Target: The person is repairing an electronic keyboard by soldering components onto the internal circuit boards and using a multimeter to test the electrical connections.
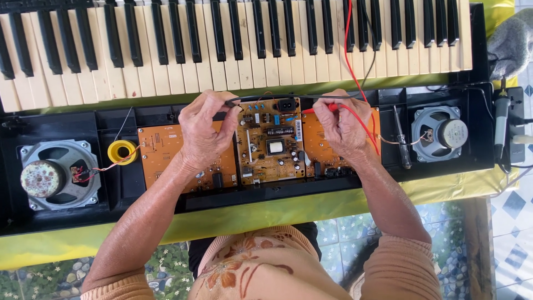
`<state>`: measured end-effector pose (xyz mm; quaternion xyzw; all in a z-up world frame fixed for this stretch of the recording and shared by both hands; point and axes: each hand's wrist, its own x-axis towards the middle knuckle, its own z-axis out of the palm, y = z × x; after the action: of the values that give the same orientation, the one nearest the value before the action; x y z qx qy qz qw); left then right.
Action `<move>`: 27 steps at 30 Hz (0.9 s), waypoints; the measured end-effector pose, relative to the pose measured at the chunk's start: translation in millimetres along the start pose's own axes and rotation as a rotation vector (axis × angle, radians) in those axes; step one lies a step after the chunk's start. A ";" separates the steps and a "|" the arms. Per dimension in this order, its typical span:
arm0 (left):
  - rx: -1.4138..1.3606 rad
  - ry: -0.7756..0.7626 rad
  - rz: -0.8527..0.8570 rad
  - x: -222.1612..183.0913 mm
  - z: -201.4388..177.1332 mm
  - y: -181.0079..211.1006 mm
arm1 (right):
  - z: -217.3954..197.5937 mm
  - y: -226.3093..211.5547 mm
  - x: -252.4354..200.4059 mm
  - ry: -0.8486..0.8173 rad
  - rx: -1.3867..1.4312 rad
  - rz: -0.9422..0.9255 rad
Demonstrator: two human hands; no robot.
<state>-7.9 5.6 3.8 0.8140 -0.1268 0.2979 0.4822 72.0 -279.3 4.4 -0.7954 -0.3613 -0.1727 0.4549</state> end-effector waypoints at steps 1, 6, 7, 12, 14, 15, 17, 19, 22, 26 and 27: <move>-0.001 -0.004 0.001 -1.0 0.5 -1.6 | 2.3 0.8 -0.7 -0.003 0.023 0.016; -0.022 0.006 -0.001 -2.4 2.4 -2.7 | 4.5 -0.9 -0.1 -0.021 0.052 0.047; -0.020 0.007 0.004 -3.2 2.4 -3.5 | 4.5 2.0 -1.7 -0.011 0.070 0.039; -0.042 0.015 0.020 -1.2 1.8 -1.2 | 7.3 -0.2 0.0 -0.030 0.047 -0.002; -0.041 0.021 0.030 -1.4 1.0 -2.5 | 6.6 11.9 -7.0 -0.014 0.068 -0.002; -0.039 0.022 0.029 -0.2 -0.4 1.8 | 5.4 9.7 -5.4 -0.016 0.070 -0.003; -0.031 0.034 0.021 2.3 -2.9 10.3 | 2.6 5.3 -2.8 0.030 0.094 -0.038; -0.039 0.035 0.012 1.7 -2.7 14.3 | 1.3 -4.0 -0.7 0.027 0.149 0.007; -0.091 0.014 0.006 -1.0 1.8 18.4 | 0.8 -7.7 -4.0 0.015 0.268 0.099; -0.149 -0.034 -0.008 -6.4 11.0 21.4 | 15.2 -0.9 -8.5 -0.043 0.366 0.083; -0.149 -0.033 -0.009 -7.0 11.5 20.5 | 11.9 -9.1 -4.6 -0.045 0.366 0.083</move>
<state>-19.3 -15.2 10.1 0.7813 -0.1526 0.2720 0.5407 61.5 -268.2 0.9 -0.7171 -0.3638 -0.0675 0.5907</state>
